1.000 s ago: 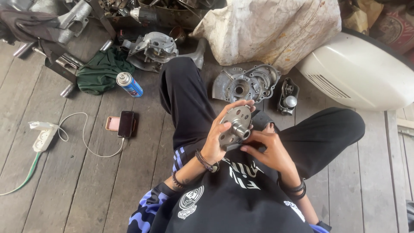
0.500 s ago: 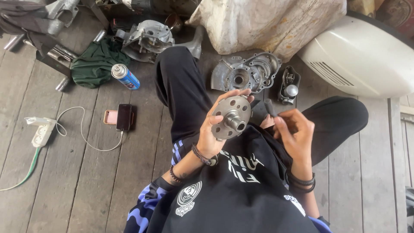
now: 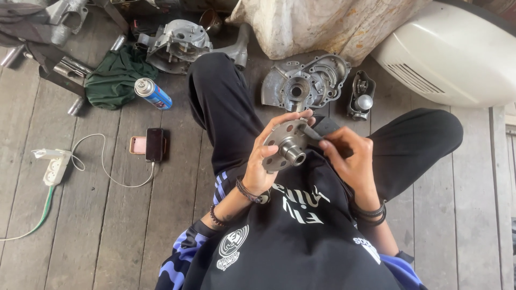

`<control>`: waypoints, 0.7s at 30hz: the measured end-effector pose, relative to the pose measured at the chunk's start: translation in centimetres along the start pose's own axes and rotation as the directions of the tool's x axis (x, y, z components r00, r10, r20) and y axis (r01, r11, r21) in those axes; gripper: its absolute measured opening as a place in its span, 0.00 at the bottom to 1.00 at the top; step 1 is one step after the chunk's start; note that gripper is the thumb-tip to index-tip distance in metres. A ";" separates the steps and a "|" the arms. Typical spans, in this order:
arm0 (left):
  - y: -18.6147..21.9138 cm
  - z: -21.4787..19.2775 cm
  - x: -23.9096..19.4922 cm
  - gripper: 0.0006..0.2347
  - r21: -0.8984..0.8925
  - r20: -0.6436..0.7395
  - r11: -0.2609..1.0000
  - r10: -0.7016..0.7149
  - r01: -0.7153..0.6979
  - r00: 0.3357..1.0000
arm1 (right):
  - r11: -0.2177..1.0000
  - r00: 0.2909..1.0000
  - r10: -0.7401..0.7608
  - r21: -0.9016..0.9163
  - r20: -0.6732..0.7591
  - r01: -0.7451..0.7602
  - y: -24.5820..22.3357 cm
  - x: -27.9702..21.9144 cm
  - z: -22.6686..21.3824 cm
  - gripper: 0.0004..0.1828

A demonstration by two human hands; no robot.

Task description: A person sits on the floor and inspects a circular metal engine component, rotating it and checking the fit of a metal rod in its center.

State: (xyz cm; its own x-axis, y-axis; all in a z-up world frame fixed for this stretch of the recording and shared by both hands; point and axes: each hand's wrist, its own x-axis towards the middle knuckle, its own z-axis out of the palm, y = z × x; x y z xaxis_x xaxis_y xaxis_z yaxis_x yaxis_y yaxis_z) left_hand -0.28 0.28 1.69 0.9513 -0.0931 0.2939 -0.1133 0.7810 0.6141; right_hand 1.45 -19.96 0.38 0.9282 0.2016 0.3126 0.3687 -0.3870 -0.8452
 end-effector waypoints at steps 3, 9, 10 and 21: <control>0.2 0.2 -0.1 0.28 0.015 0.010 1.000 -0.012 0.012 1.000 | 0.995 0.994 -0.051 0.088 0.102 0.042 -0.1 -1.0 1.1 0.02; -0.1 0.0 -0.1 0.28 0.001 0.016 1.000 -0.014 0.014 1.000 | 0.997 0.995 -0.071 -0.039 0.070 0.073 -0.4 -0.1 0.5 0.04; 0.1 0.1 -0.1 0.28 0.002 0.016 1.000 -0.017 0.017 1.000 | 0.997 0.995 -0.069 -0.038 0.068 0.072 -0.3 -0.2 0.5 0.04; 0.5 1.1 -0.2 0.28 0.070 0.001 0.997 -0.039 0.039 0.999 | 0.999 0.999 -0.040 0.019 0.000 0.040 -0.1 -0.2 -0.2 0.05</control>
State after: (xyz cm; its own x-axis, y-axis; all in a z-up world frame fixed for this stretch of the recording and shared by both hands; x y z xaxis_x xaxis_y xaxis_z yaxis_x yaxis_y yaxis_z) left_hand -0.83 0.00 2.73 0.9548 -0.1240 0.2701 -0.0960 0.7314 0.6751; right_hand 1.22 -20.17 0.49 0.9126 0.2173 0.3462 0.4047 -0.3612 -0.8401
